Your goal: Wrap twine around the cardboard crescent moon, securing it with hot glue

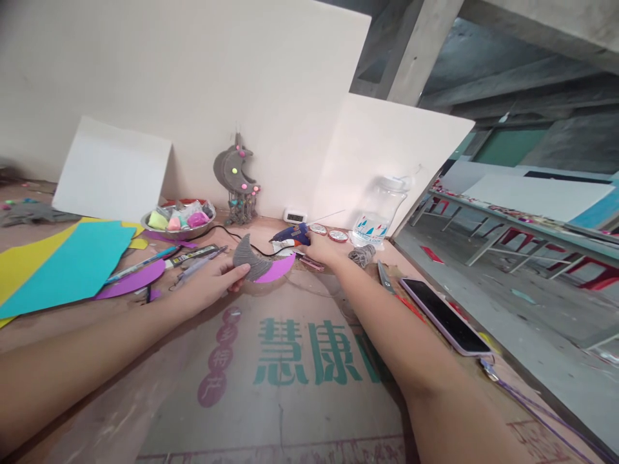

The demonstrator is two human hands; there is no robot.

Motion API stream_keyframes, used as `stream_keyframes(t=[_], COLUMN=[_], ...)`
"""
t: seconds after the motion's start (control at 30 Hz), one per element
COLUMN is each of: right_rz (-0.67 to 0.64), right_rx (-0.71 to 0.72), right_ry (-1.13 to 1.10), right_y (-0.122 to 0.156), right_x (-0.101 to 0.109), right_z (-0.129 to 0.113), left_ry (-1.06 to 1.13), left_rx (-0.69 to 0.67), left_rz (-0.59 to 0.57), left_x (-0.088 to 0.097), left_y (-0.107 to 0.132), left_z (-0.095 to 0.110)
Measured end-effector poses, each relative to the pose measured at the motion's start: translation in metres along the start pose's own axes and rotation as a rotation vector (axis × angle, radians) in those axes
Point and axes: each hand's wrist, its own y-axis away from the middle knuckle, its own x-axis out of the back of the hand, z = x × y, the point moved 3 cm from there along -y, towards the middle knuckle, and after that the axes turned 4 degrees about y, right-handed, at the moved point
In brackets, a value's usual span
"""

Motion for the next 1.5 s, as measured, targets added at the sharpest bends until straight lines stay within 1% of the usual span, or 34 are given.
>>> stream_keyframes(t=[0.1, 0.23, 0.4, 0.5, 0.7, 0.77, 0.9, 1.03, 1.2, 1.37, 1.5], right_rz=[0.041, 0.070, 0.074, 0.061, 0.010, 0.004, 0.014, 0.020, 0.034, 0.068, 0.104], right_rx=[0.002, -0.003, 0.024, 0.067, 0.139, 0.127, 0.055, 0.011, -0.004, 0.058, 0.129], right_ry=[-0.026, -0.084, -0.157, -0.180, -0.132, -0.078, 0.055, 0.139, 0.239, 0.298, 0.313], right_y=[-0.001, -0.010, -0.023, -0.023, -0.007, 0.000, 0.010, 0.014, 0.021, 0.038, 0.059], right_x=[-0.003, -0.007, -0.007, -0.003, 0.012, 0.014, 0.012, 0.010, 0.015, 0.024, 0.034], right_z=[-0.005, -0.017, -0.031, -0.032, -0.013, -0.006, 0.002, 0.000, -0.002, -0.006, -0.016], left_ry=[-0.016, -0.006, -0.038, -0.044, -0.074, -0.091, -0.079, -0.035, 0.029, 0.034, 0.046], left_rx=[-0.003, -0.003, -0.018, -0.007, -0.018, -0.024, -0.027, -0.020, 0.008, -0.008, -0.008], left_rz=[0.001, -0.003, -0.029, -0.020, -0.016, -0.009, -0.008, -0.024, 0.000, -0.004, 0.004], left_x=[0.000, 0.000, 0.000, 0.000, 0.001, 0.001, 0.001, 0.001, 0.001, -0.001, 0.000], left_y=[0.001, 0.001, 0.003, 0.004, 0.005, 0.004, 0.004, 0.002, 0.001, -0.001, -0.001], left_z=[0.001, 0.000, 0.006, 0.009, 0.011, 0.012, 0.011, 0.005, -0.001, -0.003, -0.002])
